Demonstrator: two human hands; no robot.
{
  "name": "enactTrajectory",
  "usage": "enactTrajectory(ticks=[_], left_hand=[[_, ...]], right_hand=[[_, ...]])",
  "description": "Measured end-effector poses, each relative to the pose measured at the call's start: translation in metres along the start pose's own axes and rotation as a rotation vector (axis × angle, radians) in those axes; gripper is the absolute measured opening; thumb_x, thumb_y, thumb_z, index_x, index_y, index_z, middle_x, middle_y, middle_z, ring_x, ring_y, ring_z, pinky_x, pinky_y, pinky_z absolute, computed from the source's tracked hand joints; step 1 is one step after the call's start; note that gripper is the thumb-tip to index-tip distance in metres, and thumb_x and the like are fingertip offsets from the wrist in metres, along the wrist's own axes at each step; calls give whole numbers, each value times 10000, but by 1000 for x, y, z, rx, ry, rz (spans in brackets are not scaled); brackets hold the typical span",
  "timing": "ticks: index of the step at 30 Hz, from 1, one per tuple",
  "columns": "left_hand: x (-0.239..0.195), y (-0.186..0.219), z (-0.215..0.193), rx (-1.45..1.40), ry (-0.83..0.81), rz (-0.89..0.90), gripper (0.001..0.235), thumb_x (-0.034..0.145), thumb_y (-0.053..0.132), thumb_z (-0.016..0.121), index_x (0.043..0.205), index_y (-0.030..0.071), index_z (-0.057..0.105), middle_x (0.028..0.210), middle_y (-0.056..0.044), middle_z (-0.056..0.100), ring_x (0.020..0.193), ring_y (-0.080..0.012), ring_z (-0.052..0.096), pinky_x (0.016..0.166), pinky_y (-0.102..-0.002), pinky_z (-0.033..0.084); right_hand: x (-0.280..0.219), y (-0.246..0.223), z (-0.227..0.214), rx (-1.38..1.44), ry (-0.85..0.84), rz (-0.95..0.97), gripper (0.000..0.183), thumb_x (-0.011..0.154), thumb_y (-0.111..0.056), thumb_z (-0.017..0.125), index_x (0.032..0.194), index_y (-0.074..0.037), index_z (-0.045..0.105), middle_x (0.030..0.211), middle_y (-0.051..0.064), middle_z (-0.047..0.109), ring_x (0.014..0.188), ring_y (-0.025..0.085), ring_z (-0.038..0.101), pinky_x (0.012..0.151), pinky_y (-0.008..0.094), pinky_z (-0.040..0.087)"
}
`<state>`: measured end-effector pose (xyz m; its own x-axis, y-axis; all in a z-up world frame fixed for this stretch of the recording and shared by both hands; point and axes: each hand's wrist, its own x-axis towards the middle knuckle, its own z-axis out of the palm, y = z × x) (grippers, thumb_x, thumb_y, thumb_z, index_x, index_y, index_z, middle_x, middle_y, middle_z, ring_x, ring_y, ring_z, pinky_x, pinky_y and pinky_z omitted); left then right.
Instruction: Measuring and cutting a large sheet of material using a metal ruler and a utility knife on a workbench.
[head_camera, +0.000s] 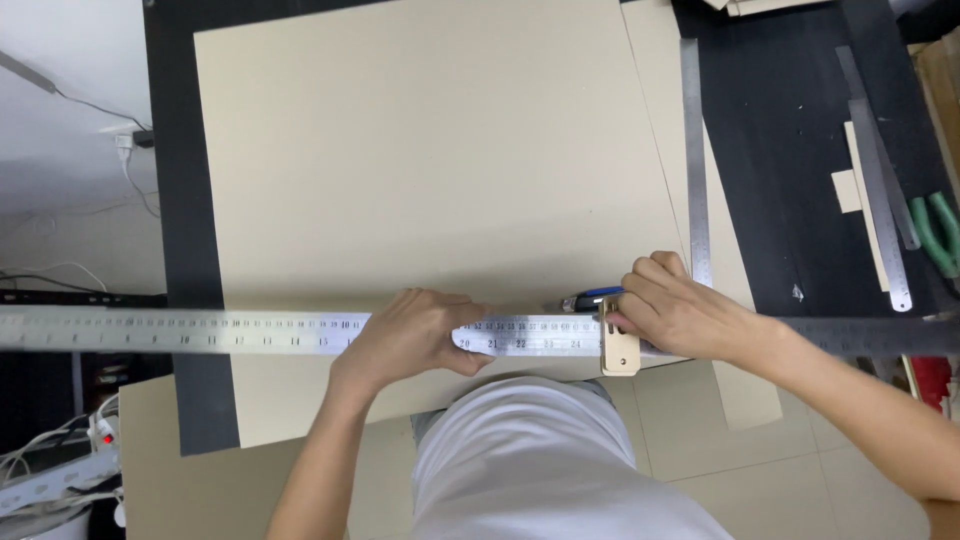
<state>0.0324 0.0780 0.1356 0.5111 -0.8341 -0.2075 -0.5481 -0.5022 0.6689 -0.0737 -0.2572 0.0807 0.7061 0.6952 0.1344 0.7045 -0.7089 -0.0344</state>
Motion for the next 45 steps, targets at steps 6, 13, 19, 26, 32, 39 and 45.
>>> enactTrajectory(ticks=[6, 13, 19, 26, 32, 39, 45], left_hand=[[3, -6, -7, -50, -108, 10, 249, 631, 352, 836, 803, 176, 794, 580, -23, 686, 543, -223, 630, 517, -351, 503], [5, -21, 11, -43, -146, -18, 254, 647, 372, 829, 807, 180, 788, 646, -53, 720, 607, -279, 680, 553, -395, 522], [4, -17, 15, -47, -181, -99, 276, 676, 337, 840, 900, 179, 811, 656, -52, 725, 578, -272, 660, 534, -392, 485], [18, -32, 41, 8, -177, 62, 246, 723, 327, 790, 958, 265, 754, 649, 59, 622, 526, -156, 474, 472, -340, 333], [28, -63, 75, -21, -7, 54, 393, 693, 319, 850, 1071, 256, 761, 740, 67, 691, 555, -140, 563, 497, -319, 432], [31, -127, 124, 37, 174, 21, 362, 664, 368, 855, 981, 249, 729, 587, 55, 547, 487, -142, 389, 416, -312, 393], [48, -142, 110, 32, 52, -116, 406, 718, 387, 857, 1061, 220, 717, 739, 56, 643, 527, -164, 523, 479, -332, 435]], right_hand=[[9, -10, -15, 79, 2, -283, 286, 1052, -286, 446, 804, -144, 460, 666, 5, 395, 734, 245, 495, 725, 402, 443], [3, -31, 15, 20, 32, 85, 351, 1045, -388, 456, 782, -155, 463, 660, 5, 378, 714, 230, 486, 736, 396, 426], [2, -29, 13, 195, -30, 123, 310, 1076, -327, 396, 823, -156, 447, 720, -14, 376, 785, 216, 464, 777, 403, 416], [-29, 15, 36, 224, 221, -104, 334, 1049, -380, 510, 887, -90, 532, 788, 51, 478, 717, 249, 454, 720, 400, 383], [-288, 216, 104, -27, 218, 1327, 246, 993, -296, 604, 1043, -82, 715, 1114, 183, 607, 1030, 391, 548, 876, 541, 451], [-324, 236, 73, 271, 149, 2247, 811, 920, -179, 670, 1560, -168, 172, 1605, 126, 212, 1459, 394, 182, 1118, 658, 230], [-368, 269, 97, 80, -137, 2348, 764, 844, -157, 811, 1463, 0, 390, 1466, 276, 370, 1309, 462, 384, 1008, 642, 304]])
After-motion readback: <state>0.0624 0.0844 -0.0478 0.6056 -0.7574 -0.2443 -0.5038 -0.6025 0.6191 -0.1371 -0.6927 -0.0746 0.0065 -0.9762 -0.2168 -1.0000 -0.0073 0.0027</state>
